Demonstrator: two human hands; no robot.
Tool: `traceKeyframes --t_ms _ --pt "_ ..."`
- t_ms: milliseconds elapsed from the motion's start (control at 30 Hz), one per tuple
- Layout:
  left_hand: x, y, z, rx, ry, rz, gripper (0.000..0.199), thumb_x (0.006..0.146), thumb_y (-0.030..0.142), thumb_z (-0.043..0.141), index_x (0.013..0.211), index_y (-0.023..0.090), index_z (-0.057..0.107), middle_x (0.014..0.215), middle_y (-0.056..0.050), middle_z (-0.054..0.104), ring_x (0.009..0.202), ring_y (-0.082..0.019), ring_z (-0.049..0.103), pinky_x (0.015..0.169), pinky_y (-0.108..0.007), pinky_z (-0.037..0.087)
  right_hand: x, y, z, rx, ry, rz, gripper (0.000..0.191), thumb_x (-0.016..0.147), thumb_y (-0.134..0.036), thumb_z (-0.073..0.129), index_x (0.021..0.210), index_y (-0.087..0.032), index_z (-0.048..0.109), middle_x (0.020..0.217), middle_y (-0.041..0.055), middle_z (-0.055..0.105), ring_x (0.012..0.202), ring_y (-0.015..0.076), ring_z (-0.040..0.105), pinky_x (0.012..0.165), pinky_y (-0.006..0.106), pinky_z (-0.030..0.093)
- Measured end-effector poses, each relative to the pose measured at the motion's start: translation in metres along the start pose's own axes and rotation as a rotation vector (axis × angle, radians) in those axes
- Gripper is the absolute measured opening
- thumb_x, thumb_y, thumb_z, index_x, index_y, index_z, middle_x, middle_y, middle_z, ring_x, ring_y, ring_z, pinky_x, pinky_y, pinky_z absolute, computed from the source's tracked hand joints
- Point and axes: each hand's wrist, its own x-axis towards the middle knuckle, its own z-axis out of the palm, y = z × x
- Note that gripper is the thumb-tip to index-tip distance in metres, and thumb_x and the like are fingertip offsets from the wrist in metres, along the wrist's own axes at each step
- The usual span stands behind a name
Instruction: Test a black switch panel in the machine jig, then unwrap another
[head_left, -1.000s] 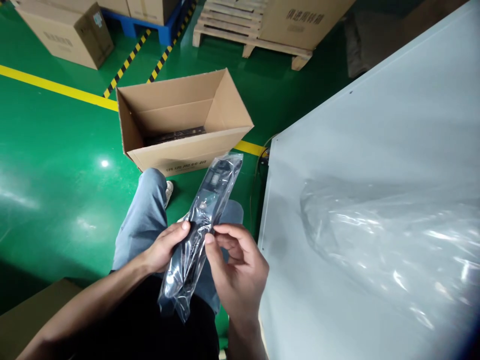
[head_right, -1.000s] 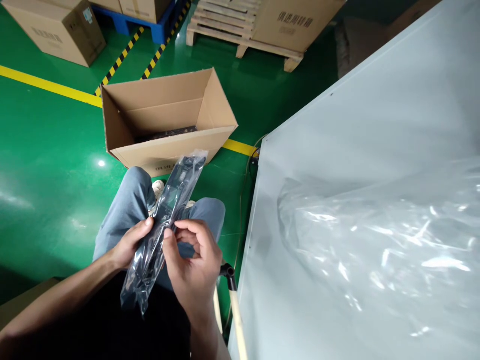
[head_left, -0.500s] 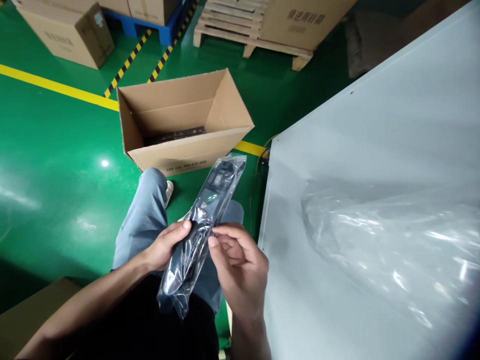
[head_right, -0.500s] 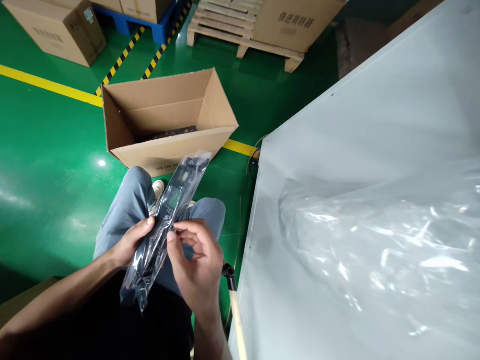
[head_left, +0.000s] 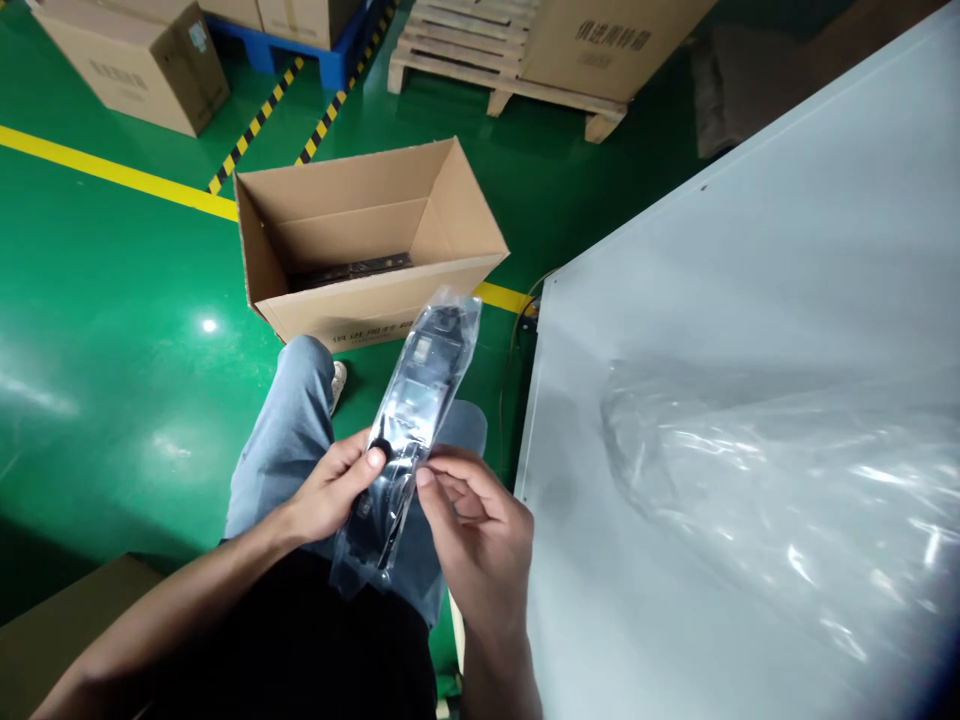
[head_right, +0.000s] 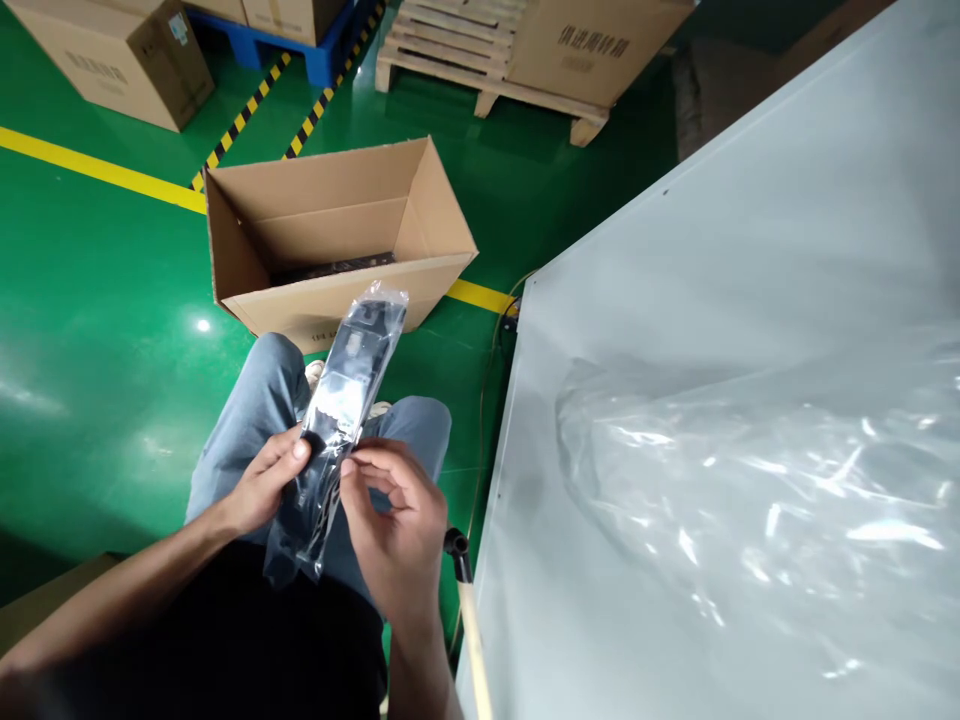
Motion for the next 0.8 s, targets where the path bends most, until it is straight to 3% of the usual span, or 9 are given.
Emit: traceKeyframes --t_ms 233,400,633,800 --pt "0.002 -0.002 -0.004 0.113 -0.033 0.064 0.055 0.09 0.068 0.07 0.111 0.019 0.082 0.097 -0.007 0.076 0.091 -0.023 0.063 0.087 -0.031 0.05 0.002 0.005 -0.002 -0.006 -0.02 0.019 0.006 0.092 -0.026 0.072 0.091 -0.022 0.076 0.093 0.0043 0.077 0.08 0.0167 0.073 0.073 0.027 0.062" --pt "0.0 -0.001 -0.001 -0.045 0.033 -0.07 0.057 0.078 0.071 0.081 0.098 0.017 0.084 0.084 -0.005 0.074 0.073 -0.017 0.058 0.069 -0.026 0.048 0.001 0.007 -0.004 -0.002 -0.066 0.054 0.008 0.094 -0.028 0.069 0.091 -0.022 0.074 0.094 0.0047 0.077 0.081 0.0172 0.073 0.071 0.027 0.061" --pt "0.001 0.005 0.005 -0.253 0.172 -0.168 0.054 0.061 0.066 0.095 0.074 0.016 0.078 0.062 0.001 0.064 0.059 -0.013 0.054 0.06 -0.023 0.046 0.001 0.008 -0.003 -0.11 0.025 0.021 0.007 0.097 -0.029 0.064 0.093 -0.023 0.066 0.08 0.0011 0.074 0.069 0.0143 0.071 0.066 0.023 0.058" --pt "0.007 0.005 0.007 -0.269 0.213 -0.145 0.054 0.064 0.065 0.093 0.077 0.015 0.078 0.065 0.0 0.066 0.061 -0.014 0.057 0.062 -0.025 0.049 0.002 0.014 0.004 -0.048 0.052 0.057 0.014 0.1 -0.036 0.062 0.098 -0.023 0.066 0.078 0.0007 0.073 0.068 0.0139 0.07 0.066 0.024 0.059"
